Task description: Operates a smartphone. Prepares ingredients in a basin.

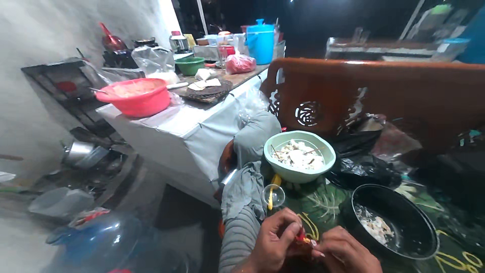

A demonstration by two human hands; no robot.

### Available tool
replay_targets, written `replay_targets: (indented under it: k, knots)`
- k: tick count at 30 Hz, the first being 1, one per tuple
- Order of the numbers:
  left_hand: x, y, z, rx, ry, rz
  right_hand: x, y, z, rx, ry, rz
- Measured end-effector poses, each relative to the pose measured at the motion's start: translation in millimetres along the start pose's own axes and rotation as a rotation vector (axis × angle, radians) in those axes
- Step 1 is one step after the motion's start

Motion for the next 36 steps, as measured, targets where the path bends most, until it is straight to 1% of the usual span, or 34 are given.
replay_targets:
  k: [4,6,10,14,17,22,25,28,31,33,36]
  knots:
    - [2,-3,-18,-0.105,-0.081,0.116,-3,-4,-8,-0.023,-0.071,0.083]
    - [4,-5,-24,-0.124,-0.148,0.127,-4,-2,-8,-0.044,-0.094,0.092]
    - [3,-5,-29,-0.059,-0.254,0.104,-11,2,-11,-0.056,-0.149,0.053]
    - [3,-3,-34,-0.012,-0.313,0.081,-15,0,-14,-0.034,-0.19,0.037]
    - [3,-3,-38,0.034,-0.35,0.048,-16,0,-14,-0.048,-0.215,0.034]
    - [5,-1,-35,0.104,-0.488,-0.051,-15,3,-12,-0.025,-0.255,-0.007]
    - [5,-3,-41,0.15,-0.431,-0.132,-10,3,-9,0.007,-0.224,0.02]
    - [6,0,-47,0.15,-0.439,-0.182,-7,6,-10,0.032,-0.171,0.035]
    - [5,4,-42,0.206,-0.432,-0.25,-3,7,-9,0.062,-0.109,-0.052]
    - [3,8,-38,0.299,-0.385,-0.302,2,9,-7,-0.03,-0.035,-0.108]
    - [4,15,-29,0.524,-0.324,-0.327,7,8,-6,-0.195,0.061,-0.161]
Point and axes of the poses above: each hand's wrist, its own x-axis towards the middle knuckle, its own z-axis out of the back of the hand, y = z × x, the point moved 1 cm from there along x, towards the middle knuckle, and after that the axes turned 8 degrees about y, right-handed, at the moved point
